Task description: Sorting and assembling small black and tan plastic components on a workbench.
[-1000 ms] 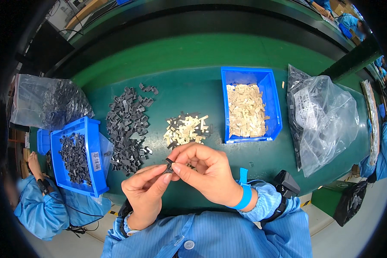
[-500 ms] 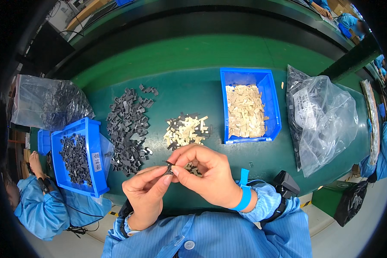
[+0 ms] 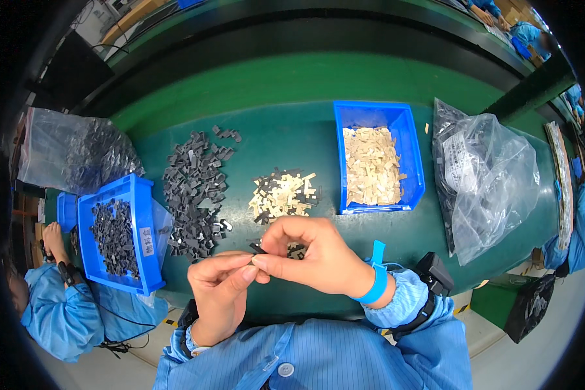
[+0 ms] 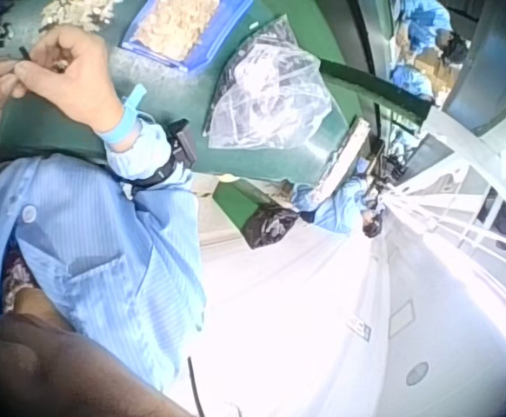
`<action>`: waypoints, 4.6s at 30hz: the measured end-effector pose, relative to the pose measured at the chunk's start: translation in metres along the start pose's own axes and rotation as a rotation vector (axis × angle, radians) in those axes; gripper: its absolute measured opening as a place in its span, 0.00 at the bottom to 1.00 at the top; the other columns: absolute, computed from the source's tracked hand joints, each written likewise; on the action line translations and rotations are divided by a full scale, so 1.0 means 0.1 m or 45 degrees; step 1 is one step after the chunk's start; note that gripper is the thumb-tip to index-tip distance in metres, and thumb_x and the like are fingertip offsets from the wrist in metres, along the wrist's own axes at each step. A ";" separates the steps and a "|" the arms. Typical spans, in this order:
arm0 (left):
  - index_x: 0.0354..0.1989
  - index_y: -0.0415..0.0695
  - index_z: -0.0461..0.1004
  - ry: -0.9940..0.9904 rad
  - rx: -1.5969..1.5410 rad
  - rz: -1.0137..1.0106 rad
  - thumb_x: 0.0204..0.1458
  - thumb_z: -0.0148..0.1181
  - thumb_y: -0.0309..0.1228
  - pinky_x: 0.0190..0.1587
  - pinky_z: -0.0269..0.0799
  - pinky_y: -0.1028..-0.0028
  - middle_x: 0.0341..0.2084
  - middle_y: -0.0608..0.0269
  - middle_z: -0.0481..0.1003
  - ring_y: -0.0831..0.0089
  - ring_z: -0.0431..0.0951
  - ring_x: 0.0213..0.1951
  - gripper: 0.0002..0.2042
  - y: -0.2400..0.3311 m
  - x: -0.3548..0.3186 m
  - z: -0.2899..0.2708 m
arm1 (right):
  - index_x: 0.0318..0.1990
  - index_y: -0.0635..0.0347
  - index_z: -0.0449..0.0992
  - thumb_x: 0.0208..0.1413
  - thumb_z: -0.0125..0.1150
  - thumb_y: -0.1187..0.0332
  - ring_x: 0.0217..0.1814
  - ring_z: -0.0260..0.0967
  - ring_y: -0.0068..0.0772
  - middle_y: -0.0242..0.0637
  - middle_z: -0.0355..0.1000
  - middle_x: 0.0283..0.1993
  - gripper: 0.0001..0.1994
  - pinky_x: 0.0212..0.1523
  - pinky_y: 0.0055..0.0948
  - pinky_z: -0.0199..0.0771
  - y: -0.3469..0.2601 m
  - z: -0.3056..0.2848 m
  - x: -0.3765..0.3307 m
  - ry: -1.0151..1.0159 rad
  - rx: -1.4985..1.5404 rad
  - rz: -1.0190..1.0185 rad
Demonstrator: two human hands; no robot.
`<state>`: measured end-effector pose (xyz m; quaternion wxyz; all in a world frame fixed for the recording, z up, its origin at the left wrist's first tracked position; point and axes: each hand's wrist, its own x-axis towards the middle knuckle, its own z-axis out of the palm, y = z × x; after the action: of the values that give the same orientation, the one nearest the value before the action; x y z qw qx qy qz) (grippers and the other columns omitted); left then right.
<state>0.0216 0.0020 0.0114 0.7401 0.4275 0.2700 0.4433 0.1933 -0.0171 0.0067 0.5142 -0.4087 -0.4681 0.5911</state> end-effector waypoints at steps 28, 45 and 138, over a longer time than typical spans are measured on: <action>0.45 0.33 0.70 -0.054 0.316 -0.138 0.47 0.54 0.14 0.38 0.75 0.74 0.34 0.53 0.75 0.69 0.78 0.34 0.15 0.05 0.06 0.06 | 0.30 0.64 0.68 0.53 0.53 0.71 0.26 0.58 0.17 0.30 0.65 0.26 0.06 0.25 0.19 0.59 0.14 0.00 -0.02 -0.096 0.648 0.354; 0.43 0.33 0.71 -0.034 -0.638 -0.655 0.52 0.49 0.21 0.40 0.75 0.68 0.31 0.47 0.75 0.63 0.77 0.33 0.10 0.23 -0.10 -0.21 | 0.23 0.61 0.70 0.40 0.68 0.70 0.17 0.62 0.25 0.32 0.64 0.18 0.10 0.17 0.22 0.60 0.12 0.01 0.10 -0.040 -0.635 -0.631; 0.32 0.31 0.73 0.222 0.142 -0.184 0.53 0.52 0.26 0.23 0.74 0.76 0.22 0.54 0.75 0.72 0.76 0.21 0.08 0.01 0.07 -0.02 | 0.38 0.68 0.74 0.51 0.58 0.74 0.29 0.67 0.17 0.34 0.72 0.30 0.08 0.30 0.17 0.69 0.06 0.12 0.02 0.169 0.085 0.110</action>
<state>0.0226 0.0090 0.0107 0.7190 0.4073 0.3875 0.4087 0.1801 -0.0168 0.0036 0.5314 -0.4493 -0.3949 0.5998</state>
